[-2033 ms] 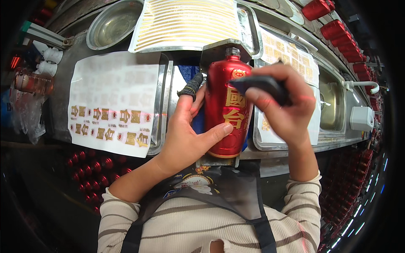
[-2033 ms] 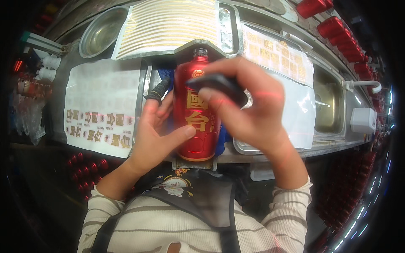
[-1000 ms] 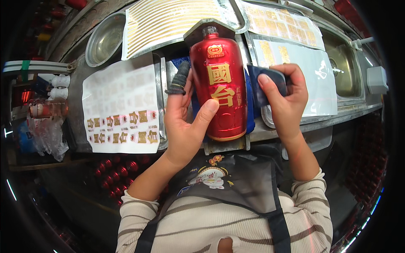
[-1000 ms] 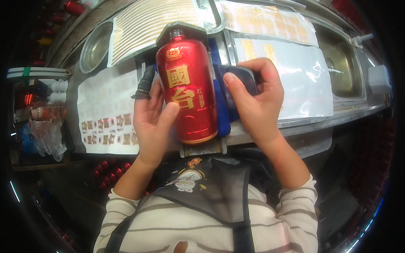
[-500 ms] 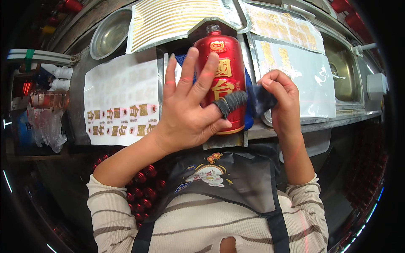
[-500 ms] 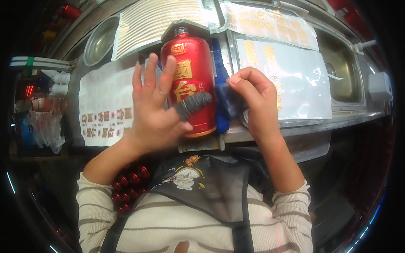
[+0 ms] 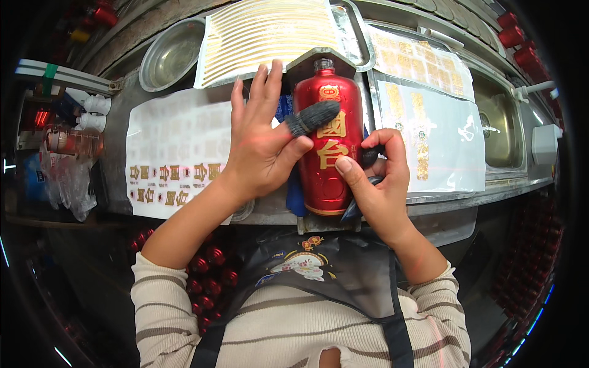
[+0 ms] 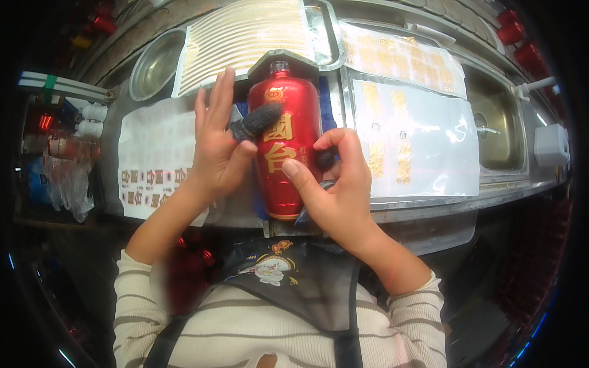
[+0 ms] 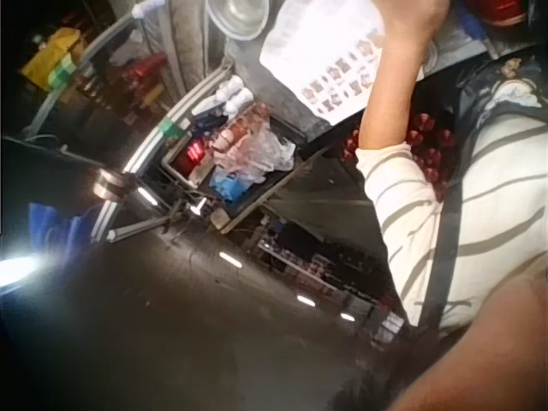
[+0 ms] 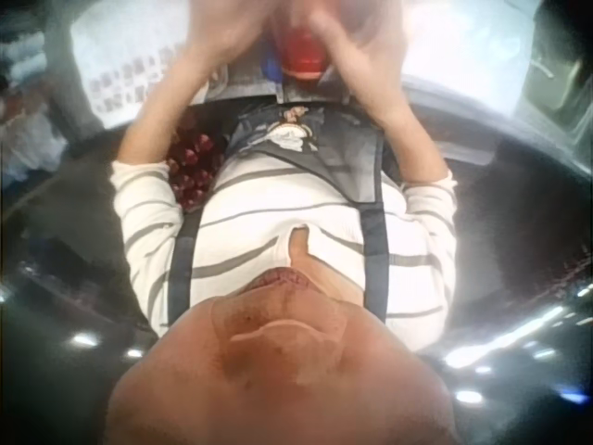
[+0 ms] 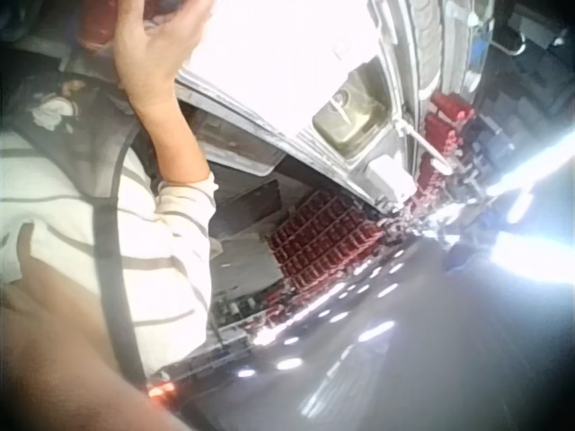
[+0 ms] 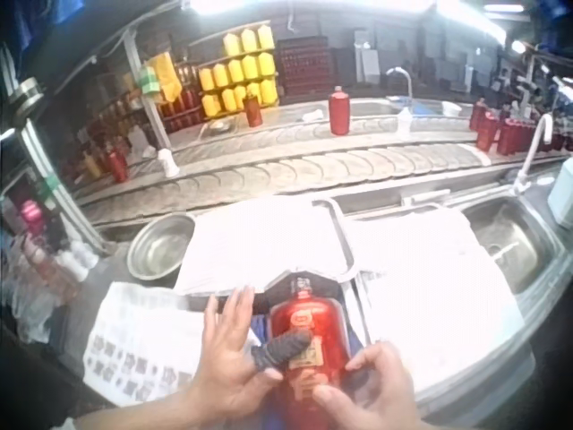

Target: The person picks red cylindrical containers from a nearby bin and applies gold stickers to their sides and bases. They smooth each sticker with their fingers and wipe the container with a blue cloth before placing it on a tray.

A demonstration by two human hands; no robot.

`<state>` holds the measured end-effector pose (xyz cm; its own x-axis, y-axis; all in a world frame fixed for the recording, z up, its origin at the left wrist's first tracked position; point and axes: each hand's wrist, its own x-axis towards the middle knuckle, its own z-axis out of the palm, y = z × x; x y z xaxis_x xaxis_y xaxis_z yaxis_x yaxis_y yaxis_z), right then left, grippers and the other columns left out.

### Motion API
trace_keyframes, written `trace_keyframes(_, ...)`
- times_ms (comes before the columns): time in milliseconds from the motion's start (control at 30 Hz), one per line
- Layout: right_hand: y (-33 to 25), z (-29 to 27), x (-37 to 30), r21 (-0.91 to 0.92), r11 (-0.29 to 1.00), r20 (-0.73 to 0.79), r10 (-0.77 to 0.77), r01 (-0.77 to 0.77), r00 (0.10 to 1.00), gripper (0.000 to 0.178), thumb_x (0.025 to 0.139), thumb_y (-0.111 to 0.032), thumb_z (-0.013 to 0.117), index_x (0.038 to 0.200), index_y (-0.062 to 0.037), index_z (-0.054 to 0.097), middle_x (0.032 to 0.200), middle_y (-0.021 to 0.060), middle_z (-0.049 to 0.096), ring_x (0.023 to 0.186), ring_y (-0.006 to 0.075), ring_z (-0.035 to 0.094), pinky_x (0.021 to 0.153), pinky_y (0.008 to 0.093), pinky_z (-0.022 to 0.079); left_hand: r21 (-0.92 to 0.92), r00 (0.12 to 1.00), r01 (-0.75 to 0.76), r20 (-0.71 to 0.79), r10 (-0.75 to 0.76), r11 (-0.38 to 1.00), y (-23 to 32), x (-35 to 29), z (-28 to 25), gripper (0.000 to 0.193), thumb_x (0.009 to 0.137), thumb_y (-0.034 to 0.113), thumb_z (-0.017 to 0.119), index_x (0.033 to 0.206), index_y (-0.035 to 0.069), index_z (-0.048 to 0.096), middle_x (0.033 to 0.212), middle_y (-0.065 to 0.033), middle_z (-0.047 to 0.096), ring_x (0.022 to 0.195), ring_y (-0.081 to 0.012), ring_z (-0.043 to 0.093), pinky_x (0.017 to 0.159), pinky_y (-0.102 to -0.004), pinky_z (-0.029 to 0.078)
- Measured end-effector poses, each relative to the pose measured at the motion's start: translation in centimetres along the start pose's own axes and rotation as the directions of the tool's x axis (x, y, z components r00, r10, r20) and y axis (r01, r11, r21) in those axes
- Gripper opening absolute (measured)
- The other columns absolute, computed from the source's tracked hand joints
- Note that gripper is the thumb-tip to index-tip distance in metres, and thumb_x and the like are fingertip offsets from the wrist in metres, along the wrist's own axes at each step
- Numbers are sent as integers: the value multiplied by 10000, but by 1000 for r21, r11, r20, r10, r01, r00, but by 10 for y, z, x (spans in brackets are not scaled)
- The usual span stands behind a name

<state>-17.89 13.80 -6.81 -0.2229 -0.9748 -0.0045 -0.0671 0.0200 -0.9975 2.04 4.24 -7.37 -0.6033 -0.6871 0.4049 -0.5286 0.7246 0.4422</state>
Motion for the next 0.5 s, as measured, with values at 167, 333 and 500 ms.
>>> trace_keyframes(167,7,1,1,1,999,-8,-38,38,999,404,851,-198,795,1043,-21,486,913,60,550,701,87,571,570,213,468,-38,997,74,15,-74,996,-2,-14,-6,446,999,500,486,1168,181,747,1610,-280,197,1488,-463,177,1161,-622,9)
trace_keyframes(333,7,-1,1,-11,999,9,-31,31,999,403,850,-197,794,1039,-24,484,911,63,543,722,94,574,574,218,473,-1,999,-43,3,43,999,-1,8,-4,480,1005,508,473,1065,123,753,1614,-264,202,1476,-474,194,1144,-656,9)
trace_keyframes(500,8,2,1,25,998,-3,-58,58,998,390,859,-197,788,1033,-28,482,911,58,543,728,86,563,563,209,452,-57,998,-55,-3,55,997,-13,34,4,441,1007,454,506,970,65,710,1616,-181,269,1467,-455,232,1139,-665,33)
